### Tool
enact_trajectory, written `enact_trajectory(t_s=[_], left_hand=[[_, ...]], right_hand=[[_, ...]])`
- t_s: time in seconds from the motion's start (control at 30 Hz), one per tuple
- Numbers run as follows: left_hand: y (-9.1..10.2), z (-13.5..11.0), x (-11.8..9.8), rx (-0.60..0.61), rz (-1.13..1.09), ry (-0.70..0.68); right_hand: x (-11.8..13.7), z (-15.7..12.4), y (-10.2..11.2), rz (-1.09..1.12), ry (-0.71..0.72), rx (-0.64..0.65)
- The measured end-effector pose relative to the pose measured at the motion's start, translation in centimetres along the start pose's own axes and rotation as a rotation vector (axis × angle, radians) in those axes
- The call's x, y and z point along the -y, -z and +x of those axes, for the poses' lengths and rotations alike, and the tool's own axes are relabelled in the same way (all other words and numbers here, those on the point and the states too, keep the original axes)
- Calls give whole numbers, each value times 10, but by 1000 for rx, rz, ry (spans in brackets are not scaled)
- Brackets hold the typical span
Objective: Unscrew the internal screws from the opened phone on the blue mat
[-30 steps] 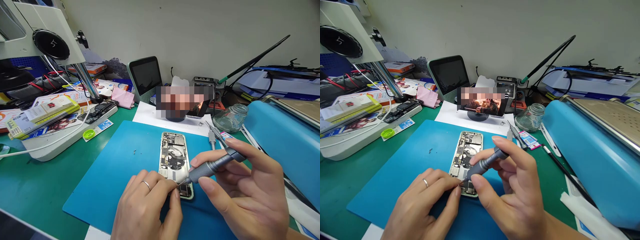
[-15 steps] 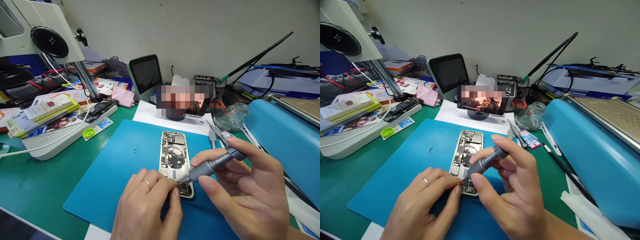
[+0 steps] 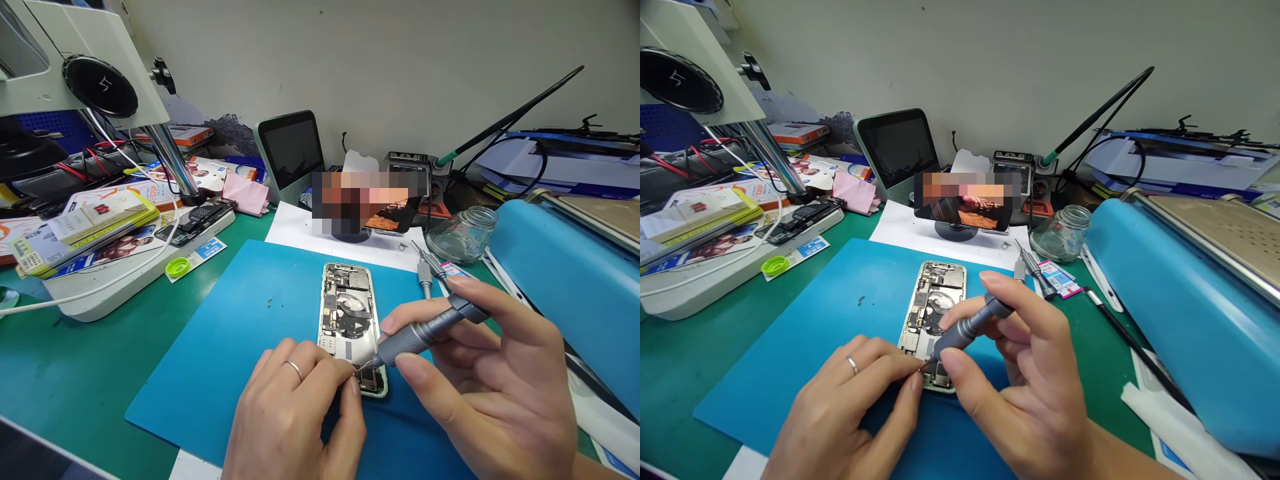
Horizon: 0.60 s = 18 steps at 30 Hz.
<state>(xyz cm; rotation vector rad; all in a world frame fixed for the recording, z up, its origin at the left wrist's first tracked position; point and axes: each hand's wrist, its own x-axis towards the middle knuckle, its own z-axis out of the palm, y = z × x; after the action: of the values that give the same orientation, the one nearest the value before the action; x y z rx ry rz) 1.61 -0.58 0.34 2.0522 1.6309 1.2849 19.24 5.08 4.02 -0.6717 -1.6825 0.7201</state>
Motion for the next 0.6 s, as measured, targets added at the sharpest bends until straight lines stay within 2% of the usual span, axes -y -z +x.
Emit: enact_trajectory(t_s=[0.6], left_hand=[[1,0,-2,11,-7,24]], right_hand=[[-1,1,2,8,34,36]])
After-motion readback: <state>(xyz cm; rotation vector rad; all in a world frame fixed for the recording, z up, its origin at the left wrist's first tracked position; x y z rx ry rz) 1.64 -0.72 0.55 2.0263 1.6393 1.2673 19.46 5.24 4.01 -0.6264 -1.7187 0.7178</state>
